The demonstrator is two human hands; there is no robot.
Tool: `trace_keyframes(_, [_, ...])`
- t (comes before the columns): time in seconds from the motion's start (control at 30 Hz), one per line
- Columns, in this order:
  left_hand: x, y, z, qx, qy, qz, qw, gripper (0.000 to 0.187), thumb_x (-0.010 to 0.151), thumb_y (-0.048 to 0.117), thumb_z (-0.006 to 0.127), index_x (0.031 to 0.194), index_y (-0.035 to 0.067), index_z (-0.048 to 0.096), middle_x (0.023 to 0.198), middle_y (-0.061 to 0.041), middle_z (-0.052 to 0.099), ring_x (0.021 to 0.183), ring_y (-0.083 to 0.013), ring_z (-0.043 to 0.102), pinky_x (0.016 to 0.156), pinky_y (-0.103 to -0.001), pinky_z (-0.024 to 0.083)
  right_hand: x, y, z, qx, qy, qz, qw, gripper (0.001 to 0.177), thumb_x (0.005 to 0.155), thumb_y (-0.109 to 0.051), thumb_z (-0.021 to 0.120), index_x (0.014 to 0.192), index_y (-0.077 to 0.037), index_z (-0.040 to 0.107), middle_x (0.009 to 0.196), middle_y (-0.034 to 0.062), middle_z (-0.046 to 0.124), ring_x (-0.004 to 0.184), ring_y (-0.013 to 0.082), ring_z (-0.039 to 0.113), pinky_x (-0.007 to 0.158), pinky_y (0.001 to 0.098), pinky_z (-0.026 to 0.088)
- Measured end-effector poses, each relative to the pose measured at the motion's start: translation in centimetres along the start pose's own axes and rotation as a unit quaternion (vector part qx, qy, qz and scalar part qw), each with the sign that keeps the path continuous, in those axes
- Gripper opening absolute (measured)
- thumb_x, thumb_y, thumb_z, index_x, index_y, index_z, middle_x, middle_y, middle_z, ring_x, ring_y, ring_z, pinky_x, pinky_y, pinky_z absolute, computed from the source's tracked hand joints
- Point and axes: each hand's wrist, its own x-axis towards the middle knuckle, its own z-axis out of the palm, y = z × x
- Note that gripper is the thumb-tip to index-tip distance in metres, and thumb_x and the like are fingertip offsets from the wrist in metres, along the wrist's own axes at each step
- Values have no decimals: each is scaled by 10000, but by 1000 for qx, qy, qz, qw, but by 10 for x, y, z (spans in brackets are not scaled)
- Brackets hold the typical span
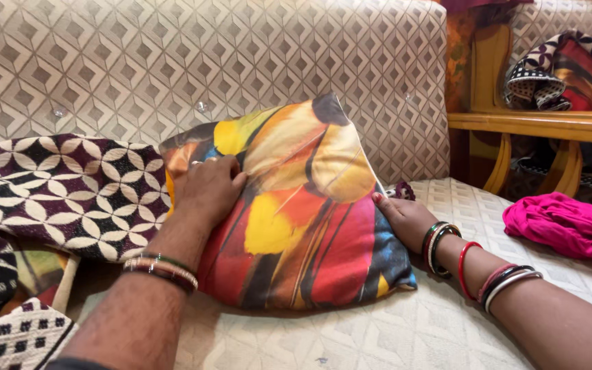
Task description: The person wipes the surface of a colorful cushion with a pink cloth, moving it across different areas while holding the cushion on their lap.
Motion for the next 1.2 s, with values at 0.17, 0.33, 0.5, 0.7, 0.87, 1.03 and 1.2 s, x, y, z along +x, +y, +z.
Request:
trace_keyframes(0.17, [-22, -6, 2, -82, 51, -31, 995, 338, 959, 436, 612, 938, 123, 740, 1003, -133, 713, 1009, -343, 666, 864, -496, 502, 2, 2, -1, -34, 15, -20, 999, 637, 1018, -577, 349, 1157, -98, 745, 1128, 200, 754, 1120, 390, 683, 974, 410, 514])
trace_keyframes(0.33, [-26, -9, -1, -83, 79, 12, 993, 368, 974, 417, 630, 849, 93, 751, 931, -158, 710, 965, -354, 667, 838, -496, 514, 4, 4, -2, -34, 4, -34, 999, 644, 1022, -577, 338, 1154, -95, 744, 1129, 201, 750, 1124, 393, 680, 973, 416, 514])
trace_keyframes(0.5, [-26, -19, 10, -143, 81, -74, 984, 329, 945, 438, 687, 941, 118, 765, 976, -114, 736, 933, -311, 693, 864, -456, 533, 2, 4, -2, -11, 5, -16, 1000, 640, 1014, -582, 347, 1191, -95, 722, 1154, 181, 749, 1143, 379, 672, 984, 413, 503])
trace_keyframes(0.7, [-33, -86, 37, -183, 179, -146, 956, 705, 854, 490, 848, 1272, -21, 601, 1169, -241, 638, 1053, -402, 642, 861, -474, 502, -1, -34, 15, 131, 118, 3, 984, 625, 954, -487, 549, 1410, -61, 513, 1251, 243, 673, 1204, 379, 635, 1028, 429, 477])
trace_keyframes(0.87, [-41, -98, 32, -240, 54, -288, 926, 689, 905, 572, 658, 1326, 30, 602, 1190, -217, 721, 1140, -376, 684, 1003, -447, 509, -17, -55, 21, 6, 144, -125, 982, 669, 985, -493, 561, 1494, -78, 437, 1419, 294, 521, 1344, 420, 486, 1116, 453, 384])
trace_keyframes(1.03, [-46, -81, 21, -207, -11, -301, 931, 704, 976, 637, 465, 1402, 87, 571, 1279, -268, 639, 1230, -435, 594, 1038, -502, 449, -20, -55, 3, 4, 83, -117, 990, 693, 959, -538, 550, 1510, -138, 416, 1396, 260, 567, 1335, 384, 528, 1102, 433, 401])
trace_keyframes(1.2, [-41, -93, 29, -207, -42, -291, 933, 746, 984, 679, 381, 1331, 89, 678, 1336, -270, 626, 1290, -444, 553, 1088, -498, 408, -10, -46, 5, 77, 75, -71, 992, 677, 945, -538, 566, 1476, -131, 459, 1408, 226, 586, 1332, 327, 541, 1084, 397, 414])
